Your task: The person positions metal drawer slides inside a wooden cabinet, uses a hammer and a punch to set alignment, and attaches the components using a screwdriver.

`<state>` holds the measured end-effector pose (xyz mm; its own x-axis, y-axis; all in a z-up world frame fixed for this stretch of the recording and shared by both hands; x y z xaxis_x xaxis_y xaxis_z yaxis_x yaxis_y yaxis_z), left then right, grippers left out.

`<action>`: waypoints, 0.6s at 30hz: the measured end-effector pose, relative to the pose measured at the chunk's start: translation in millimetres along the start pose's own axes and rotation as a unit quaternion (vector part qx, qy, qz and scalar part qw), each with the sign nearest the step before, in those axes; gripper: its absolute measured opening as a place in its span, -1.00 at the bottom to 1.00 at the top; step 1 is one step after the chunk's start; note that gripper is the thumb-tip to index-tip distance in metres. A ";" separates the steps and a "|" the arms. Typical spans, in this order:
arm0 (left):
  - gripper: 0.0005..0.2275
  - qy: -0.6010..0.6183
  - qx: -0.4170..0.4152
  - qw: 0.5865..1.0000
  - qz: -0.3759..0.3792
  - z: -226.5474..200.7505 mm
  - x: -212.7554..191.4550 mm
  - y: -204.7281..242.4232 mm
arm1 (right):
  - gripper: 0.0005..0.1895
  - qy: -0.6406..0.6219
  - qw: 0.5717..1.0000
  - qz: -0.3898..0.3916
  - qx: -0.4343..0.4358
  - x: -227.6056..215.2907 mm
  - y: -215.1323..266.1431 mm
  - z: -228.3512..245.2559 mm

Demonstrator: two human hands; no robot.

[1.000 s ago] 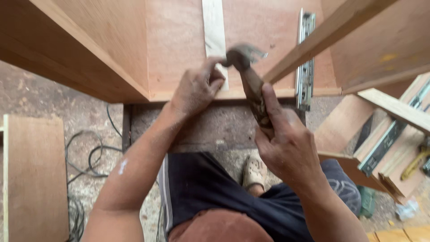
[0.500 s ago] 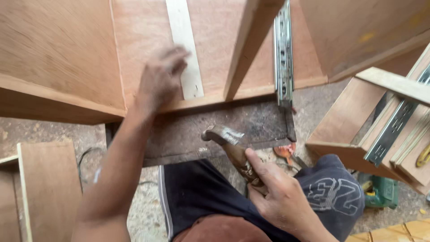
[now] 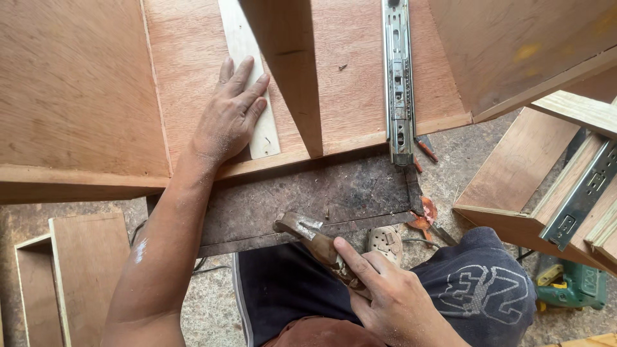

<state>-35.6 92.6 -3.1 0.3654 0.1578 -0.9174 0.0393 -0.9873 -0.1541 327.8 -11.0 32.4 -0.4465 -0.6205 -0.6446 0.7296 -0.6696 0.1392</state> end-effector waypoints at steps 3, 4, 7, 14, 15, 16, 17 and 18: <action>-0.62 -0.030 0.048 0.998 -0.010 -0.3 5.0 0.5 | -0.09 -0.005 1.000 -0.013 0.018 -6.3 -1.7 0.2; -0.61 -0.031 0.042 0.999 0.000 1.4 5.9 -0.4 | -0.08 -0.007 0.999 -0.032 0.005 -11.1 -3.1 1.5; -0.58 -0.027 0.030 0.999 0.012 2.3 8.0 -1.7 | -0.04 -0.013 0.997 -0.076 -0.003 -23.4 -7.7 9.8; -0.58 0.005 0.016 1.000 -0.006 2.6 7.4 -3.1 | -0.04 0.125 0.982 -0.140 -0.013 -30.9 -43.8 42.6; -0.58 -0.001 0.026 1.000 -0.013 3.5 6.2 -5.6 | -0.04 0.133 0.982 -0.135 -0.015 -29.5 -52.1 46.4; -0.58 0.000 0.024 1.000 -0.009 1.9 7.9 -5.3 | -0.04 0.140 0.981 -0.130 -0.017 -25.9 -59.9 51.3; -0.59 -0.001 0.023 1.000 -0.007 3.9 5.5 -7.3 | -0.03 0.146 0.981 -0.126 -0.020 -25.7 -67.7 55.9; -0.59 -0.003 0.021 1.000 -0.004 5.2 3.7 -7.7 | -0.04 0.148 0.981 -0.125 -0.025 -27.3 -74.1 60.5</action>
<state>-39.4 100.9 -7.2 0.3603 0.1664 -0.9179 0.0040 -0.9842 -0.1768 254.5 30.8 85.1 -0.4508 -0.2894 -0.8444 0.6447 -0.7598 -0.0838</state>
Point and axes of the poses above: each hand's wrist, its own y-axis away from the middle knuckle, its own x-axis out of the palm, z = x × y, the point moved 3 cm from there along -y, towards the middle knuckle, and after that the axes turned 5 degrees about x, right-handed, at the moved point
